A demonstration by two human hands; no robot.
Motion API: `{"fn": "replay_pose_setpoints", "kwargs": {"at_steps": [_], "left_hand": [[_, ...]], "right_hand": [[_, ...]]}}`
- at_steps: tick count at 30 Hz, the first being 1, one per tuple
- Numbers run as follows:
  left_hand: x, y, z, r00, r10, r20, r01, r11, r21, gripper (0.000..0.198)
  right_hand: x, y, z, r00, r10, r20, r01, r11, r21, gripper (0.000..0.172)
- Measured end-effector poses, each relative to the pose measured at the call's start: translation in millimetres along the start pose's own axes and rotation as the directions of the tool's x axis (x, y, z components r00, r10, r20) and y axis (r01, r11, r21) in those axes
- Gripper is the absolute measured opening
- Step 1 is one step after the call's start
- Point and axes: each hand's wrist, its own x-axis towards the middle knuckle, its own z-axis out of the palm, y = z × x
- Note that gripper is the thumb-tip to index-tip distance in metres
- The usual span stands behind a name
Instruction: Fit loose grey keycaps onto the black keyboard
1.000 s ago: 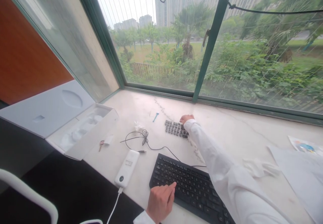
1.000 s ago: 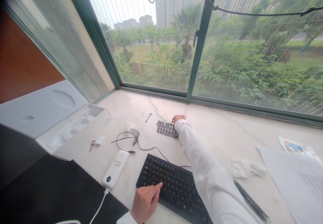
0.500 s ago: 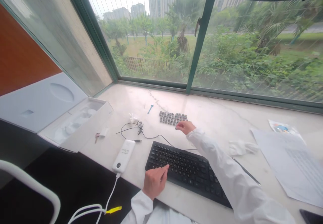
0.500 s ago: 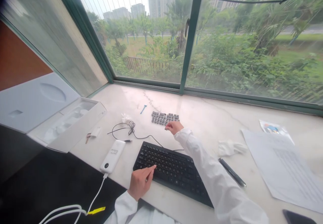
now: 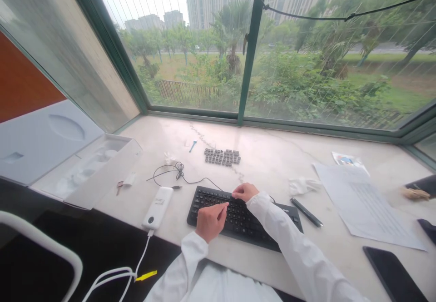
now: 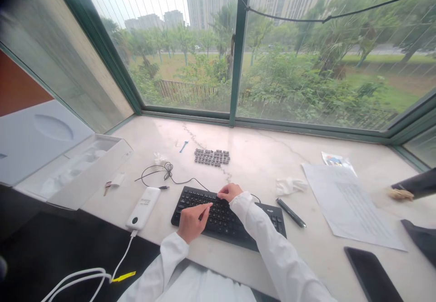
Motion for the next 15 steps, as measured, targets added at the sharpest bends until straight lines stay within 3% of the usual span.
{"fn": "replay_pose_setpoints", "kwargs": {"at_steps": [15], "left_hand": [[-9.7,-0.9,2.7,0.998,-0.041,-0.041,0.040,0.999,-0.025,0.028]], "right_hand": [[-3.3,-9.1,8.7,0.997,0.046,-0.063,-0.053,0.993,-0.109,0.012]]}}
